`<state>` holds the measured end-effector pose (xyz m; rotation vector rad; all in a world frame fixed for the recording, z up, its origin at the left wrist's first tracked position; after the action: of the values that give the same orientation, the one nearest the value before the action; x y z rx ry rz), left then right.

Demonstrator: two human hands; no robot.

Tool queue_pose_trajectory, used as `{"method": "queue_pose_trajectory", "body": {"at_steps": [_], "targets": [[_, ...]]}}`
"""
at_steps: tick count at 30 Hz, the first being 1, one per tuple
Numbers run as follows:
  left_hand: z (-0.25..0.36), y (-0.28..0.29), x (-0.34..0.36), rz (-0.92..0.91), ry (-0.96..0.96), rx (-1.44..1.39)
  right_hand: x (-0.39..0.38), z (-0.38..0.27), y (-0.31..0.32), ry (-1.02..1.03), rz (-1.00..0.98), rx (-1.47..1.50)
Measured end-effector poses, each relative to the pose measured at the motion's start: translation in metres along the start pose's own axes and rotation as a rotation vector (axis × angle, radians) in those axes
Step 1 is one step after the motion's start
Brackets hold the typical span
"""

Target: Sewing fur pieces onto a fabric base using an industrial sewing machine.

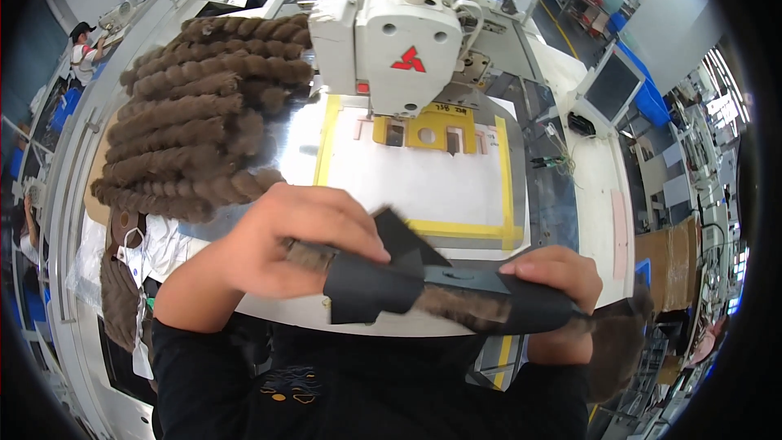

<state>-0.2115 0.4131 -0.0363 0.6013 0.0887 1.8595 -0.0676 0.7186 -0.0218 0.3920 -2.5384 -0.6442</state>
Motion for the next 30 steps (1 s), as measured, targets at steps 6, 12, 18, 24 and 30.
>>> {"method": "queue_pose_trajectory", "body": {"at_steps": [6,12,18,24,30], "targets": [[-0.018,-0.006,-0.001,0.066,0.285,-0.245,-0.011,0.041,-0.006,-0.212,0.052,0.584],[-0.112,-0.015,0.004,-0.046,0.741,-0.354,0.009,0.127,-0.02,-0.694,-0.146,0.507],[-0.121,-0.014,0.032,-0.106,0.704,0.351,0.026,0.164,-0.029,-0.569,-0.175,0.136],[-0.144,0.012,0.04,0.255,0.906,0.182,0.033,0.195,0.004,-0.755,0.058,0.161],[-0.16,0.036,0.037,0.308,1.061,0.482,0.037,0.21,0.024,-0.907,0.019,-0.301]]}}
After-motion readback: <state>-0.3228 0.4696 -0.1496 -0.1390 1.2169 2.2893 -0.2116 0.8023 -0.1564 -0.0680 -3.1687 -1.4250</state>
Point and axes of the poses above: each hand's wrist, its own x-axis towards the middle knuckle, its own y-axis out of the back of the hand, z = x × y, the point moved 1 cm from there along x, towards the middle knuckle, and after that the axes turned 14 degrees about -z, right-handed, at the moved point
